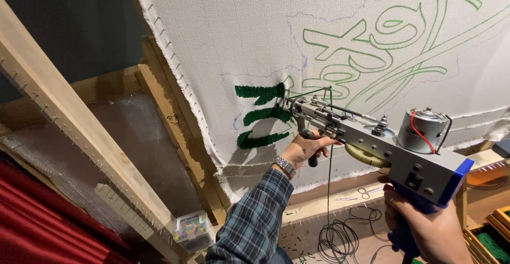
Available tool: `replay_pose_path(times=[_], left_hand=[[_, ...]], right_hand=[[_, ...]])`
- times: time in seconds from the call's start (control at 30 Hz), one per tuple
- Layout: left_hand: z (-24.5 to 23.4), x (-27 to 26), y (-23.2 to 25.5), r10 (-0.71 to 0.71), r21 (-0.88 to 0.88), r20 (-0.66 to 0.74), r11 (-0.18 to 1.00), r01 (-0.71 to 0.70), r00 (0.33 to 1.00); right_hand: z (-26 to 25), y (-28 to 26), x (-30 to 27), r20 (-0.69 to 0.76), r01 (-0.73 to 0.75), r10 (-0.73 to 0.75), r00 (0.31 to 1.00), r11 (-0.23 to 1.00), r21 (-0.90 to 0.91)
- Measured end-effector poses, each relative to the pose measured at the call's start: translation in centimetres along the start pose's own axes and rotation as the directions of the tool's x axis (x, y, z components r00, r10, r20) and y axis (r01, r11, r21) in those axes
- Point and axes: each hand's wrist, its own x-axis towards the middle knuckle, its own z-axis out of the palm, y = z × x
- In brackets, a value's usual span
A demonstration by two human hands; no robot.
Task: Using a tufting gun to fill in a design on a canvas stretched on a frame with green yarn.
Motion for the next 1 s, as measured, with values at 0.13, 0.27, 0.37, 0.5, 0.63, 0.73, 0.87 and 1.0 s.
replay_pose_path(times=[0.13, 0.27, 0.37, 0.5, 0.63, 0.73, 0.87, 1.0], left_hand=[[-0.8, 1.9, -1.6, -0.046, 0.038, -0.056, 0.998, 0.048, 0.997], [-1.8, 2.1, -1.4, -0.064, -0.015, -0.09, 0.998, 0.063, 0.994], [-1.7, 1.8, 0.0, -0.131, -0.085, -0.191, 0.99, 0.116, 0.973], [-3.1, 3.2, -1.0, -0.125, -0.112, -0.202, 0.988, 0.104, 0.971], [-4.8, 5.4, -3.4, -0.134, -0.163, -0.364, 0.983, 0.078, 0.922], [-6.1, 6.6, -4.6, -0.13, -0.231, -0.402, 0.972, 0.037, 0.906], [-7.4, 7.4, -5.9, -0.141, -0.243, -0.432, 0.969, 0.035, 0.891], [-9.1, 7.7, -7.8, -0.024, -0.284, -0.375, 0.955, -0.09, 0.927]], right_hand=[[1.1, -1.0, 0.2, -0.004, -0.039, 0.039, 0.999, 0.999, -0.029], [2.5, -2.0, 0.4, -0.029, -0.075, 0.071, 0.997, 0.986, -0.15], [3.0, -1.0, 1.1, -0.069, -0.091, 0.084, 0.994, 0.99, -0.104], [4.6, -0.3, 1.6, -0.079, -0.079, 0.067, 0.995, 0.983, -0.165], [6.1, 0.7, 1.9, -0.083, -0.144, 0.13, 0.988, 0.968, -0.205], [7.3, 1.0, 1.9, -0.158, -0.215, 0.18, 0.971, 0.946, -0.242], [8.9, 0.1, 1.7, -0.089, -0.177, 0.161, 0.983, 0.961, -0.213], [9.1, 1.9, 2.0, -0.106, -0.159, 0.141, 0.984, 0.97, -0.185]])
